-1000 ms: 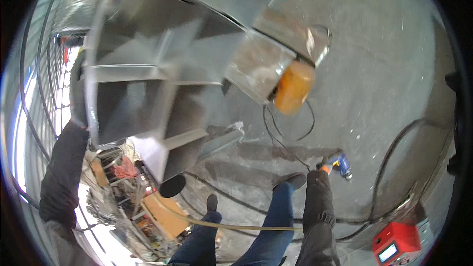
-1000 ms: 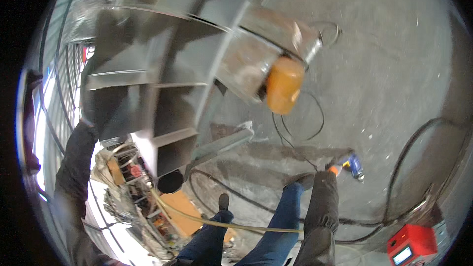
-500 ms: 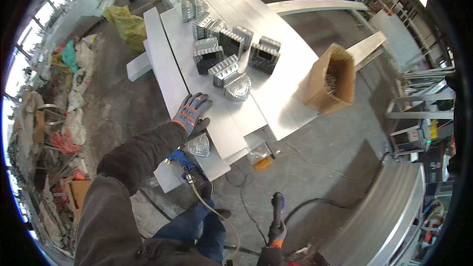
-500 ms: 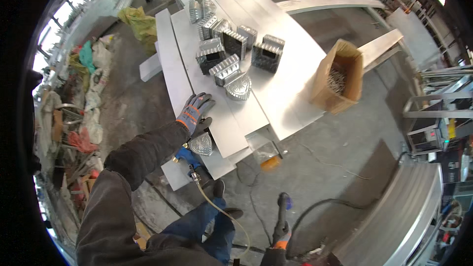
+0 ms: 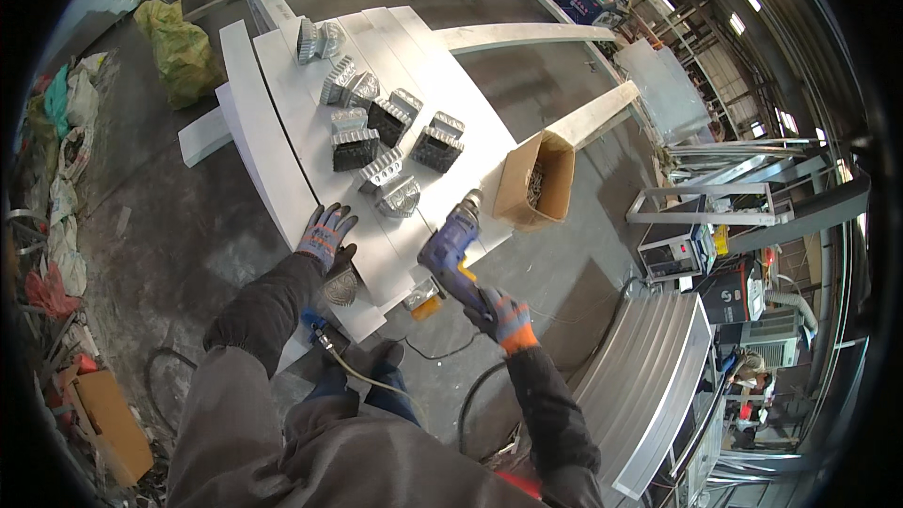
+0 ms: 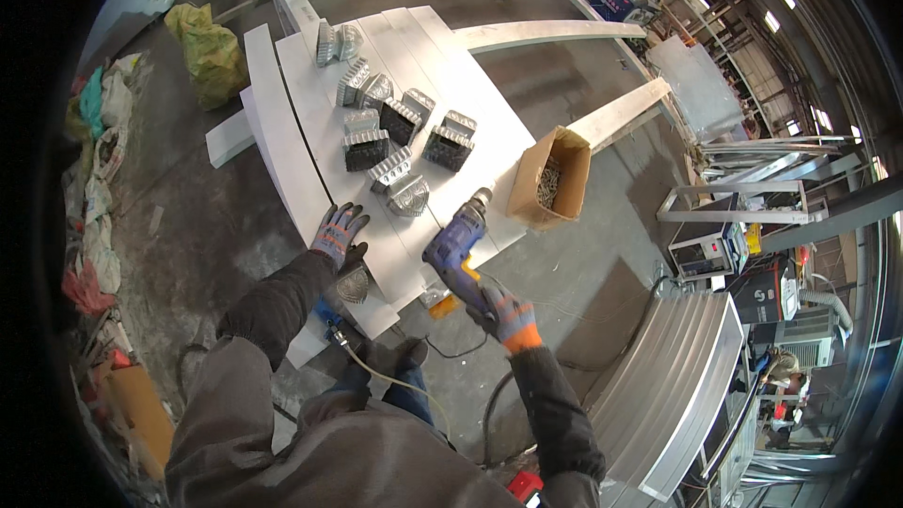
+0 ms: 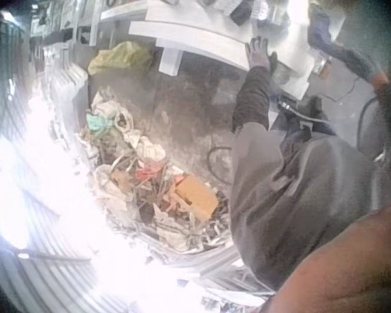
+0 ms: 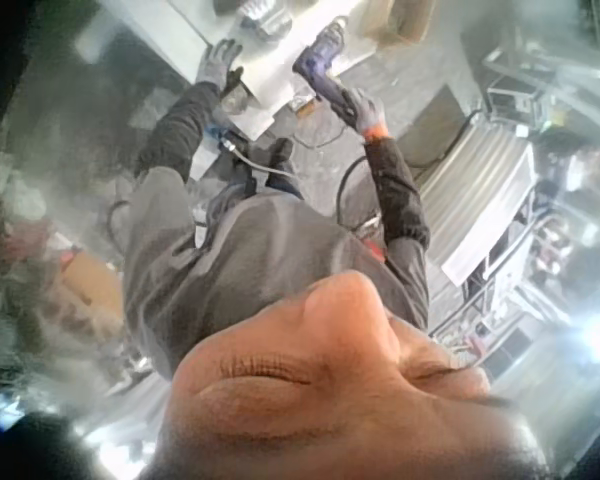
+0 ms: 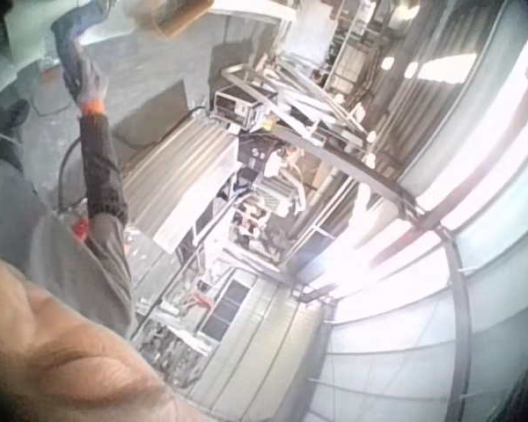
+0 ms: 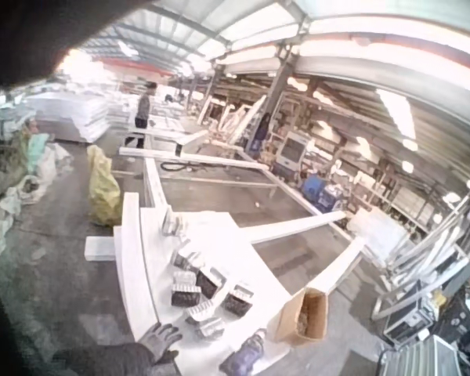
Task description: The person picks up a metal bracket and places it on a white metal frame. They then use a power drill to fasten the bracket to the frame, repeating the process with additional brackets. The person handles multiple brackets and aligns them before drilling.
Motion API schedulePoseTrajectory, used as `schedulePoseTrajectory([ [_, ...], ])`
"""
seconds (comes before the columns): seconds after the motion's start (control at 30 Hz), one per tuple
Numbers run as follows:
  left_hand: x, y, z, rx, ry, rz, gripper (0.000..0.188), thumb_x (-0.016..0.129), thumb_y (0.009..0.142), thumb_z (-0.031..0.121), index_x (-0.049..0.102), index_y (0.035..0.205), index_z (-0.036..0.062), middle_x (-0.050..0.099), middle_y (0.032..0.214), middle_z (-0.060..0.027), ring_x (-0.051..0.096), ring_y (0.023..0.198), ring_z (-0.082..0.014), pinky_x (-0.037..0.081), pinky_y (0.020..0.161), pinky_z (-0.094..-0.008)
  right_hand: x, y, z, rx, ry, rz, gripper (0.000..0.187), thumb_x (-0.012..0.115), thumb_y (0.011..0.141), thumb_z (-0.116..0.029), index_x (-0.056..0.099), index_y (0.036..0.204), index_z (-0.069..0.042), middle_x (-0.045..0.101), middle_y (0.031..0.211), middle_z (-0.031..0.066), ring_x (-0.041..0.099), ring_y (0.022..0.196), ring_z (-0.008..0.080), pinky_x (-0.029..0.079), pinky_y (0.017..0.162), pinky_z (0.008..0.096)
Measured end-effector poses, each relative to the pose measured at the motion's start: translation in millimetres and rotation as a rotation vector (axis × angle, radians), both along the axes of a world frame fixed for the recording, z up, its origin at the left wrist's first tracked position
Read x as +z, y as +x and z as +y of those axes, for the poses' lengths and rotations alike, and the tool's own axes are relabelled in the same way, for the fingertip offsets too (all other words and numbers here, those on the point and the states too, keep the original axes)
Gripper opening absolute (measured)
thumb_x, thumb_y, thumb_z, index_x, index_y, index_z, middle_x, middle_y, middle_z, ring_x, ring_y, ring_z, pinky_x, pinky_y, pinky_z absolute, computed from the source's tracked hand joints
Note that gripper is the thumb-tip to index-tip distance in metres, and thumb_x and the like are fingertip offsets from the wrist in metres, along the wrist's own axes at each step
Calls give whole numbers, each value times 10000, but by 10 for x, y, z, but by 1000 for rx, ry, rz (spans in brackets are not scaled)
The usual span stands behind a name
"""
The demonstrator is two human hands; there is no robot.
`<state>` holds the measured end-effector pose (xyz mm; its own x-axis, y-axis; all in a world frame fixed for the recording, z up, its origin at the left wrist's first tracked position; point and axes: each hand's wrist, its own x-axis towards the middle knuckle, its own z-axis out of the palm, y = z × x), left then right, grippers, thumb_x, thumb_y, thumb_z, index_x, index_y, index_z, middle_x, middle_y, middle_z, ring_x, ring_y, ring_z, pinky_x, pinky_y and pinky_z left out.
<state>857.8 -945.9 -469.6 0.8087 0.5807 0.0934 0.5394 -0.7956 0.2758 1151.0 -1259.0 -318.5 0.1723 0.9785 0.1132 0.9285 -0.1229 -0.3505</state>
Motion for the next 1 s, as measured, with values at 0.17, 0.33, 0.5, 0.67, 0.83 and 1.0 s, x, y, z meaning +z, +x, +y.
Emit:
schedulePoseTrajectory([
  [0.17, -17, -18, -20, 9, 0, -44, 685, 673, 874, 463, 532, 1477, 170, 465, 1560, -127, 356, 1503, -315, 216, 1284, -511, -610, 462, 733, 35, -235, -121, 454, 792, 879, -438, 676, 1153, -94, 731, 1005, 156, 721, 837, 393, 579, 696, 472],
  [0.33, 15, 22, -35, 27, 68, -66, 665, 687, 822, 409, 572, 1427, 158, 507, 1505, -129, 401, 1458, -337, 257, 1269, -533, -380, 881, 689, 22, 48, -2, 498, 810, 852, -358, 681, 1258, -101, 706, 1186, 167, 664, 1096, 395, 529, 964, 490],
  [0.5, 102, 73, -32, 51, -8, 98, 668, 635, 890, 452, 536, 1483, 161, 479, 1552, -130, 370, 1496, -318, 219, 1286, -511, -92, 1688, 1219, -487, 296, -221, 678, 805, 834, -475, 625, 1364, -93, 659, 1335, 181, 584, 1262, 388, 434, 1105, 504],
  [0.67, 166, 105, -57, 59, 15, 103, 657, 599, 914, 444, 522, 1498, 152, 458, 1584, -122, 370, 1500, -295, 220, 1294, -484, -448, 2027, 1991, -501, -115, -207, 614, 669, 921, -589, 642, 1307, -112, 738, 1157, 218, 698, 1072, 449, 547, 942, 519],
  [0.83, 96, 119, -60, 91, -7, 126, 638, 634, 883, 389, 543, 1465, 145, 462, 1579, -120, 394, 1483, -299, 248, 1288, -483, -349, 2271, 2355, -193, 190, -52, 357, 639, 1010, -333, 662, 1307, -136, 744, 1106, 238, 723, 1021, 424, 566, 854, 492],
  [1.0, -44, 66, -27, 61, 94, 87, 595, 605, 936, 424, 526, 1485, 206, 482, 1566, -89, 417, 1476, -278, 257, 1283, -487, -203, 1873, 2493, 79, 192, -169, 359, 679, 993, -179, 662, 1337, -79, 729, 1234, 181, 696, 1123, 389, 552, 967, 458],
])
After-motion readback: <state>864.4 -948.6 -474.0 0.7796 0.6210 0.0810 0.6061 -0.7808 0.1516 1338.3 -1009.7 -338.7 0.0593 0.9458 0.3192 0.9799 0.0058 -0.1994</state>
